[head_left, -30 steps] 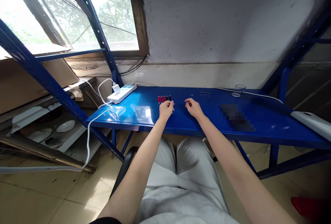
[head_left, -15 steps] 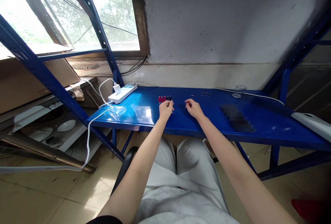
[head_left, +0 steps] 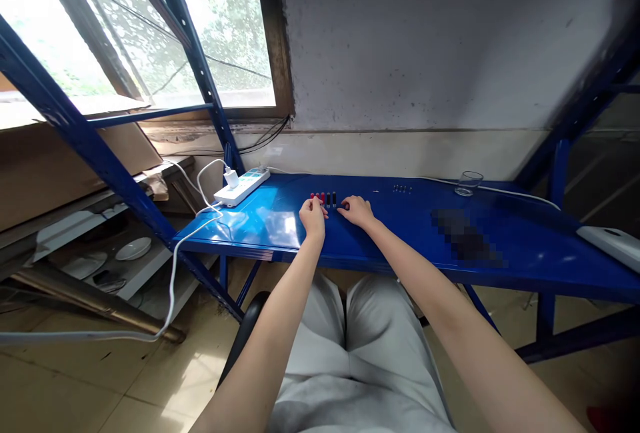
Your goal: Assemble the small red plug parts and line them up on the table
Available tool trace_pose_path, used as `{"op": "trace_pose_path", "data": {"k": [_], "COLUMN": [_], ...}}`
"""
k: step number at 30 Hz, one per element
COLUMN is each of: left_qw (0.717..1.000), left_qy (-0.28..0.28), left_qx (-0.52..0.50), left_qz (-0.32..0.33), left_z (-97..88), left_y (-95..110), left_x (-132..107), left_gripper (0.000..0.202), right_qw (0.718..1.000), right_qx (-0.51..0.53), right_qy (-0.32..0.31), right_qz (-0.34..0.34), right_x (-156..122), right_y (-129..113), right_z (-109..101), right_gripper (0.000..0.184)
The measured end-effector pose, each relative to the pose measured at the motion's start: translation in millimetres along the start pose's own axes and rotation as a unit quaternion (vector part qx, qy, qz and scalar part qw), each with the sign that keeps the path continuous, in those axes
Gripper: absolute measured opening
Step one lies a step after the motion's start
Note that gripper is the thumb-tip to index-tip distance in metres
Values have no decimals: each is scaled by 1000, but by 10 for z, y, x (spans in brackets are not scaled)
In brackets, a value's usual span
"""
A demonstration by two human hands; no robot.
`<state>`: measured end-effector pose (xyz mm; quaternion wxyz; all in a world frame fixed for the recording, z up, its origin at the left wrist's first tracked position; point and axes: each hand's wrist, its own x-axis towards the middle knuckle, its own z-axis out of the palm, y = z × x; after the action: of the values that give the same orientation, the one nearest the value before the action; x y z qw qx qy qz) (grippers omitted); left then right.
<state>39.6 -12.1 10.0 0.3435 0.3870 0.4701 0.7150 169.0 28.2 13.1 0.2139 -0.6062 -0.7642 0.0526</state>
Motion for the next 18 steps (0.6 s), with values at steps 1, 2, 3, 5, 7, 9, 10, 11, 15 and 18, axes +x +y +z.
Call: {"op": "trace_pose_path", "data": {"k": [1,2,3,5,7,9,10,11,15,18], "left_qw": [1000,1000,1000,1000,1000,1000,1000,1000,1000,1000], "left_qy": [0,1,1,1,3,2,1,-1,-6,-4], "left_qx": [0,0,0,3,8,11,13,13,11,4], "left_qz": [0,0,-1,-5,-8,-5,-3,0,4,3], "left_z": [-2,-5,-8,-13,-19,-24,-26,-29,-33,-31], "left_y": [-1,-5,-9,-19,-26,-30,-31,-32,-34,-34], "left_x": [1,4,8,17,23,24,22,20,12,13], "left_gripper": [28,28,28,27,28,28,29,29,29,29], "right_qw": [1000,1000,1000,999,999,998,998,998,997,996], "right_qx": [-3,-3,-1,10,24,31,34,36,49,53], "right_qy": [-1,-2,-4,-9,-16,-22,-23,-24,-21,-17], "right_qz": [3,7,13,29,38,44,46,49,59,67], "right_x": [22,45,67,115,161,200,216,228,252,264], "right_y": [-16,-28,-37,-50,-63,-75,-79,-83,-84,-86], "right_z": [18,35,48,68,84,100,109,119,157,179], "right_gripper": [31,31,31,31,29,26,26,26,25,25]}}
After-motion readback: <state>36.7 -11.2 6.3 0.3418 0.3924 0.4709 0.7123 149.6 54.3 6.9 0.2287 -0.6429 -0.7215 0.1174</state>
